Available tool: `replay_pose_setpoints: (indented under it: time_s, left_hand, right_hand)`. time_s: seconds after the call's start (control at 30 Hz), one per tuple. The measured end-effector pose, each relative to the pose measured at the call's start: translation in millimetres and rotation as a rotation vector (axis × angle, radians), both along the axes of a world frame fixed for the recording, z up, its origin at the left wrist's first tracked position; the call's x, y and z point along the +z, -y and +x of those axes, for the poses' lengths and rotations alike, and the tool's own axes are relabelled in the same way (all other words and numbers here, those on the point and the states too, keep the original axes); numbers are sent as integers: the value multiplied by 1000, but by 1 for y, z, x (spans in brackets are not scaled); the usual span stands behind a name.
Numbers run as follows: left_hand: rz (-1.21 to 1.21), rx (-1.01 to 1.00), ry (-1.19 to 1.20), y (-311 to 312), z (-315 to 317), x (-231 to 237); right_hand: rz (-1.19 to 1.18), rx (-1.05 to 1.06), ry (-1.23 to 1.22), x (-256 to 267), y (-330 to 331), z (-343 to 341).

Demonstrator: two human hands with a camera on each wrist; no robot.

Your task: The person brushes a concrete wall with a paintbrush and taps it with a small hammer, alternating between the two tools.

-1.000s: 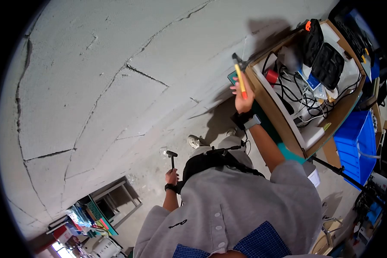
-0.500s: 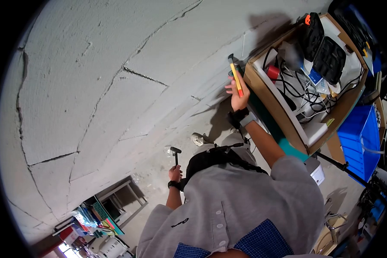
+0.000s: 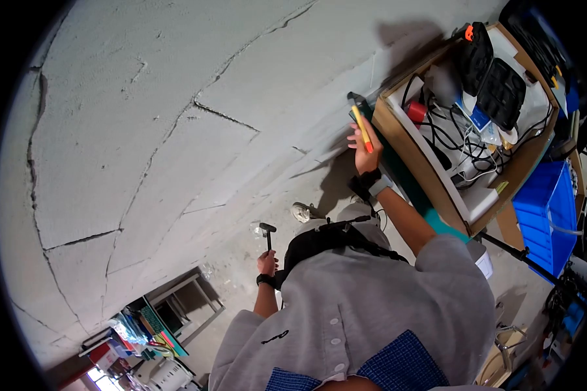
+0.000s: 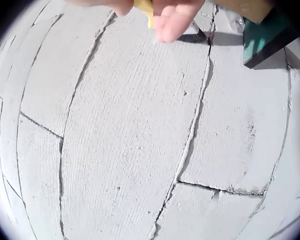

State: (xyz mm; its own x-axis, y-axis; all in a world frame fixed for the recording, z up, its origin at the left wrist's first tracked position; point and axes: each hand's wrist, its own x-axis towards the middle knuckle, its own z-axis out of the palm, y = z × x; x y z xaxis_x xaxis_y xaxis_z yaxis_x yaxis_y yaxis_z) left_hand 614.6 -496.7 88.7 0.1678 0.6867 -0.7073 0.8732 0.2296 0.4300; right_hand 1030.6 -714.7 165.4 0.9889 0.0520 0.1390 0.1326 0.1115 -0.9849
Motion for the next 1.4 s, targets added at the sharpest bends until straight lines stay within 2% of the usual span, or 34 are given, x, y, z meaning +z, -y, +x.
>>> replay_pose_setpoints:
  time_s: [0.03,0.13,0.23,0.3,0.4,0.43,0.53,0.67,0.8,0.9,1.03,1.27,1.4]
  left_hand:
    - [6,6,-1,1,1,1]
    - [-38,-8,41,0,-2,2]
    - [-25,-30,-4,-1,-3,2]
    - [-16,-16,-4,-1,-4,3]
    - [-5,0,-9,-3,-9,3]
    - [-3,-6,-11,-3,-10,1]
    - [-19,-10,-23,-3,-12,1]
    - [-14,-26,-15,-4,-8,3]
    - [-11,-20,-26,-3,1,4]
    - [-2,-20,-25,-3,4,5]
    - [4,-21,-9,-2,3,3]
    - [15,-34,-34,4,-1,-1]
    - [2,1,-22,6,-11,-10]
  right_hand:
    - [2,6,2,1,-3,2]
    - [47,-193,-116,5,-12,11]
    - [140,-147,-265,-4,-22,20]
    - [162,-136,-227,-8,-20,12]
    - [217,40,-203,-10,-4,-1]
    - [218,44,-201,-10,-4,1]
    - [253,-120,-169,-2,-5,6]
    - [235,-136,-167,-2,-12,13]
    - [166,67,-119,0,-10,-8]
    - [160,51,-94,0,2,-10]
    - [199,-91,-83,11,0,5]
    - [185,128,-92,13,-4,-17]
    - [231,-5,-112,18,6,-6]
